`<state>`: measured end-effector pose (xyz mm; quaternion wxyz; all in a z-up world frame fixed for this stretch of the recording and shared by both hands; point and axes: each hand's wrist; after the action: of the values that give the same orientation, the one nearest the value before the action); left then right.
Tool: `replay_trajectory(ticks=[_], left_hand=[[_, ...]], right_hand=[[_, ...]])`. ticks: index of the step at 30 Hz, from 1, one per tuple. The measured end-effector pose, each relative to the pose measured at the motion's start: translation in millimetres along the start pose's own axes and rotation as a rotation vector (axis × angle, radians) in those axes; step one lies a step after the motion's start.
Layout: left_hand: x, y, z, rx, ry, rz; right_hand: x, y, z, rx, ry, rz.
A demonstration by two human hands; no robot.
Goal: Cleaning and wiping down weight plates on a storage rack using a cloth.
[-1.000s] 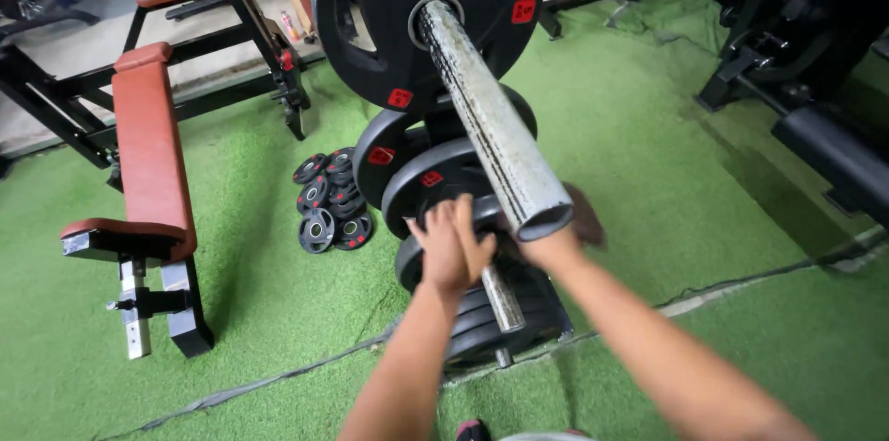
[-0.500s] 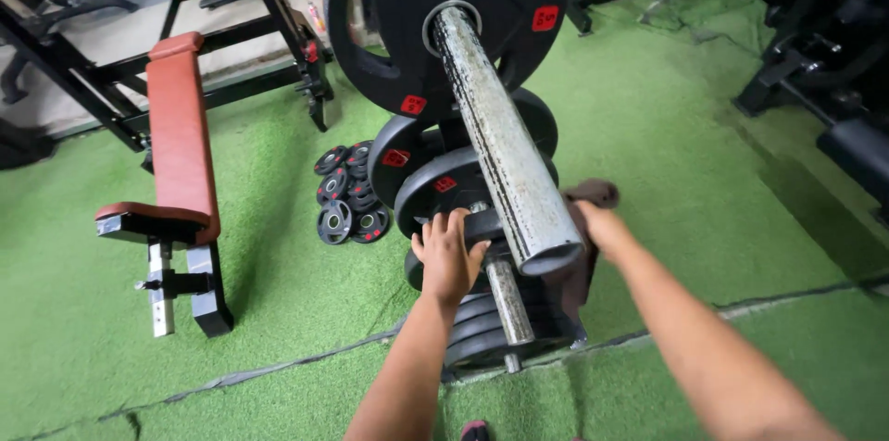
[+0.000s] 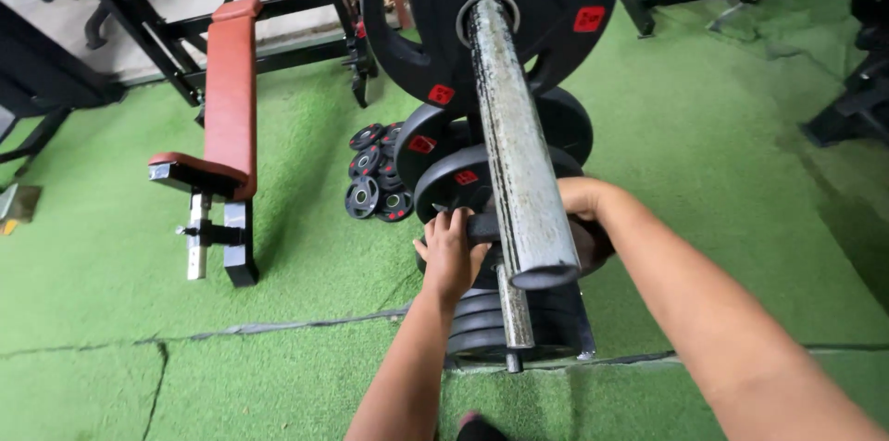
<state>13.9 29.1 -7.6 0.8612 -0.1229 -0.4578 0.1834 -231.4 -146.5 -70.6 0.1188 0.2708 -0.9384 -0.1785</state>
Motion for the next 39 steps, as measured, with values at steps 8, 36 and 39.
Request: replay_trajectory(ticks=[8, 36, 39], left_hand=[[-8, -13, -22, -0.091, 0.058, 0.024], [-111, 62, -137, 1.168, 1.118, 0.228], [-97, 51, -88, 1.018, 0.848, 0.258]], right_hand=[[77, -18, 113, -0.217, 0.238, 0.052], [42, -50, 153, 0.242, 0.317, -0.512], [59, -62, 187, 0.285, 0.361, -0.523]])
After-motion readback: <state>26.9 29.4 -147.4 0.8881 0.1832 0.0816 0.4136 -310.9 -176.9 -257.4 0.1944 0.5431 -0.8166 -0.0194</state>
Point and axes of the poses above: each hand's wrist, its own y-axis away from the middle knuckle, its own x-axis out of the back of the hand, z = x × y, and after that the axes turned 12 degrees about z, right-handed
